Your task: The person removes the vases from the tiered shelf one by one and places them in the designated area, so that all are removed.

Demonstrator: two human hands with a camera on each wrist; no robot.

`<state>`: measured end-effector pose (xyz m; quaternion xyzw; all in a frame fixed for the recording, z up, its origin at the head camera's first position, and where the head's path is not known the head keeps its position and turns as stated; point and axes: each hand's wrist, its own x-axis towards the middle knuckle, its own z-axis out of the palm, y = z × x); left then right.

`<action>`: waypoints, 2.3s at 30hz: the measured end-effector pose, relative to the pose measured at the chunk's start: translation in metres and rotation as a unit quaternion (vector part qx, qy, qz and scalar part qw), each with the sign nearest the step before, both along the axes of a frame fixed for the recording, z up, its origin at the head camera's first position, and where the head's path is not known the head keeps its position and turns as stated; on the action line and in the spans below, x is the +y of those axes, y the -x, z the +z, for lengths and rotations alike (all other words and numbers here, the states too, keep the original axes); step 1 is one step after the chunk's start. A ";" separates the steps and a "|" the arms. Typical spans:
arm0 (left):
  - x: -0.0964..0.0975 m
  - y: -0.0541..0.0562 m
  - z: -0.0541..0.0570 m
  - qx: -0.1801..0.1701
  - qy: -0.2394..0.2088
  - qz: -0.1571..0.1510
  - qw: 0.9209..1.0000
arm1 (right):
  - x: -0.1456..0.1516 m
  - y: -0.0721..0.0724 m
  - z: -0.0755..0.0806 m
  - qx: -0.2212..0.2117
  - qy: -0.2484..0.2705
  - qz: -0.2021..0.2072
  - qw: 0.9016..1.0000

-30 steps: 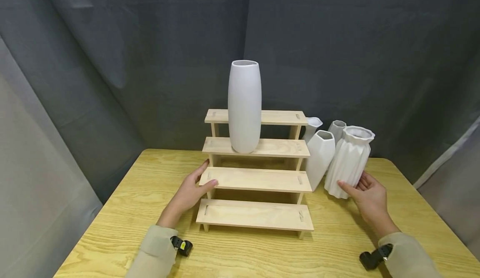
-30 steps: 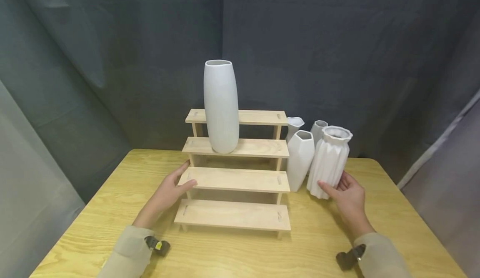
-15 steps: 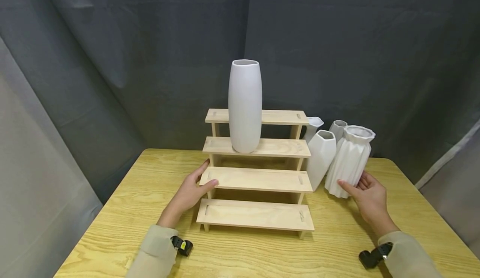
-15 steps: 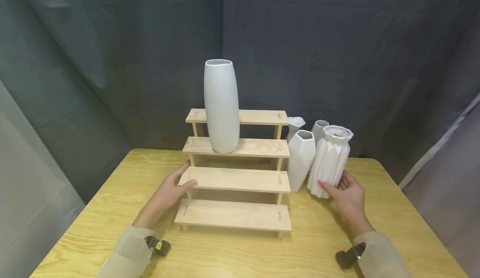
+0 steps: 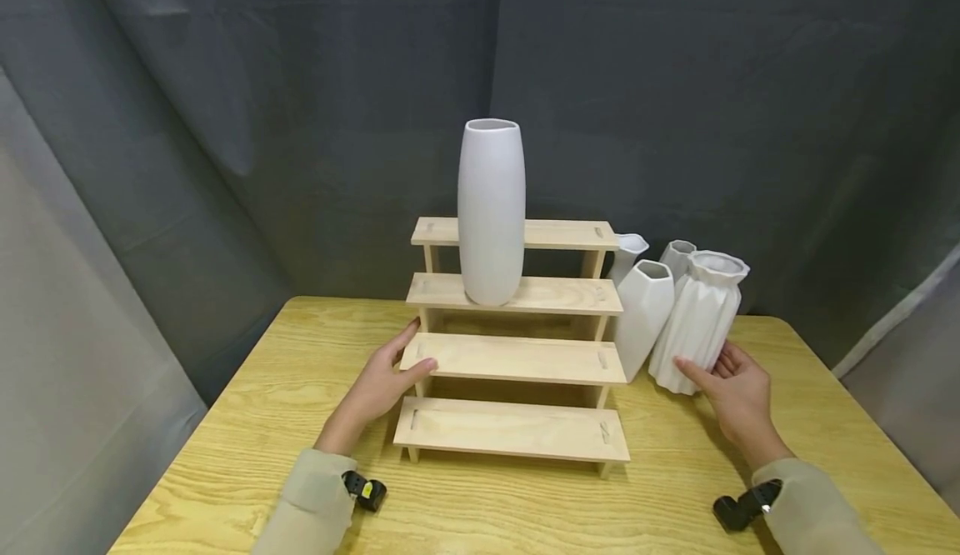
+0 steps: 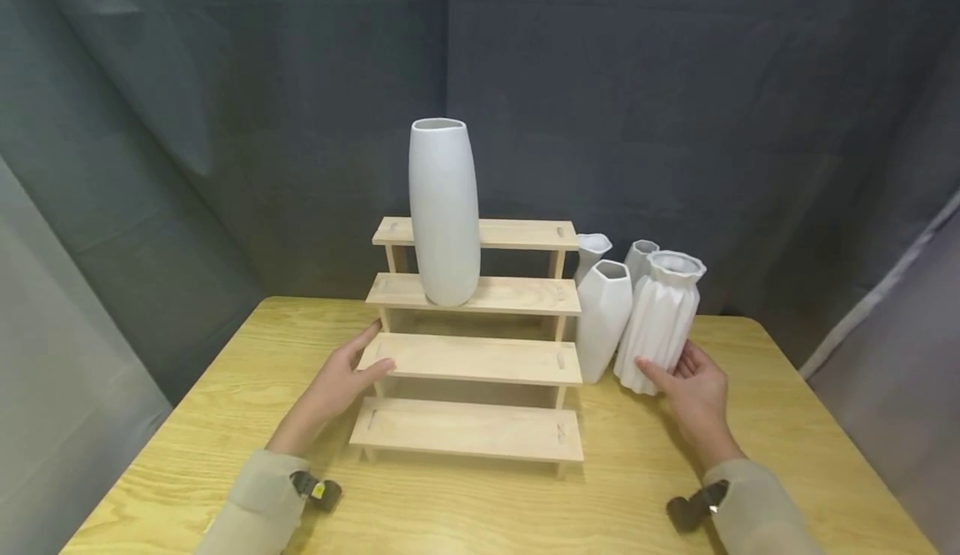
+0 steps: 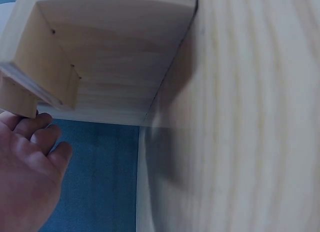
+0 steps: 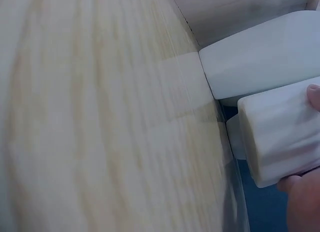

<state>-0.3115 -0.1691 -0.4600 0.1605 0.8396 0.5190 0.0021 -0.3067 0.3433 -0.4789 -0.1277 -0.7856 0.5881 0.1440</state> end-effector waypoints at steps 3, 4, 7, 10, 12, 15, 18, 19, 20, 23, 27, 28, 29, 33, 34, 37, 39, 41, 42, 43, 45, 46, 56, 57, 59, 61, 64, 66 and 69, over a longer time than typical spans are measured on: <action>0.001 -0.001 0.001 0.000 0.004 0.001 1.000 | 0.001 0.000 -0.002 -0.008 -0.003 0.001 1.000; 0.001 -0.001 0.001 -0.001 0.005 0.002 1.000 | 0.001 0.000 -0.003 -0.010 -0.003 0.002 1.000; 0.001 0.000 0.001 -0.002 0.005 0.003 1.000 | 0.002 0.001 -0.004 -0.012 -0.005 0.002 1.000; 0.001 0.000 0.000 -0.002 0.004 0.002 1.000 | 0.002 0.001 -0.004 -0.012 -0.011 0.000 1.000; 0.000 0.001 0.000 -0.001 0.002 0.000 1.000 | 0.002 0.001 -0.005 -0.011 -0.015 -0.001 1.000; 0.000 -0.001 0.000 0.000 -0.002 0.000 1.000 | 0.002 0.001 -0.006 -0.007 -0.019 -0.003 1.000; 0.000 -0.001 0.000 0.000 -0.001 0.001 1.000 | 0.003 0.001 -0.007 -0.006 -0.024 -0.001 1.000; 0.000 -0.001 0.000 -0.001 0.001 0.002 1.000 | 0.003 0.001 -0.008 -0.008 -0.027 -0.001 1.000; 0.000 -0.001 -0.001 -0.002 0.001 0.001 1.000 | 0.003 0.001 -0.008 -0.010 -0.030 -0.001 0.999; 0.001 0.000 0.000 -0.008 0.000 0.003 1.000 | 0.002 0.002 -0.009 -0.018 -0.035 -0.005 0.999; 0.001 0.001 0.001 -0.010 -0.002 0.004 1.000 | 0.001 0.004 -0.008 -0.026 -0.038 -0.005 0.999; 0.001 0.001 0.002 -0.008 -0.002 0.005 1.000 | 0.001 0.004 -0.008 -0.027 -0.040 -0.004 0.999; 0.001 0.001 0.002 -0.007 -0.001 0.004 1.000 | 0.001 0.004 -0.007 -0.028 -0.043 -0.002 0.999; 0.000 0.001 0.003 -0.002 0.005 0.005 1.000 | 0.002 0.003 -0.006 -0.031 -0.059 0.009 0.998; 0.000 0.000 0.003 -0.001 0.005 0.005 1.000 | 0.003 0.003 -0.007 -0.032 -0.063 0.012 0.997; 0.001 0.000 0.003 0.000 0.005 0.004 1.000 | 0.004 0.001 -0.008 -0.029 -0.078 0.021 0.996; 0.001 -0.001 0.003 -0.001 0.005 0.003 1.000 | 0.005 0.000 -0.008 -0.024 -0.085 0.026 0.996; 0.001 -0.001 0.003 -0.004 0.005 0.004 1.000 | 0.006 0.000 -0.009 -0.020 -0.093 0.031 0.995; 0.001 -0.001 0.002 -0.005 0.005 0.004 1.000 | 0.007 -0.001 -0.009 -0.017 -0.095 0.033 0.995; 0.001 0.000 0.002 -0.006 0.005 0.004 1.000 | 0.007 -0.001 -0.008 -0.016 -0.097 0.035 0.995; 0.001 0.000 0.001 -0.009 0.004 0.005 1.000 | 0.007 -0.002 -0.008 -0.016 -0.102 0.038 0.994; 0.001 0.000 0.001 -0.011 0.004 0.006 1.000 | 0.007 -0.002 -0.008 -0.016 -0.105 0.039 0.994; 0.008 -0.020 0.032 -0.024 0.008 -0.004 1.000 | 0.007 -0.003 -0.009 -0.023 -0.129 0.039 0.991; 0.008 -0.022 0.035 -0.020 0.009 -0.006 1.000 | 0.007 -0.003 -0.009 -0.024 -0.129 0.039 0.991; 0.009 -0.023 0.036 -0.017 0.010 -0.005 1.000 | 0.006 -0.003 -0.008 -0.026 -0.130 0.039 0.990; 0.009 -0.025 0.039 -0.017 0.006 -0.003 1.000 | 0.005 -0.003 -0.007 -0.028 -0.130 0.038 0.990; 0.009 -0.025 0.039 -0.018 -0.002 -0.002 1.000 | 0.005 -0.004 -0.006 -0.030 -0.126 0.035 0.991; 0.007 -0.022 0.034 -0.020 -0.005 -0.003 1.000 | 0.005 -0.005 -0.006 -0.032 -0.121 0.035 0.992; 0.007 -0.021 0.033 -0.024 0.000 -0.006 1.000 | 0.006 -0.005 -0.006 -0.034 -0.112 0.036 0.992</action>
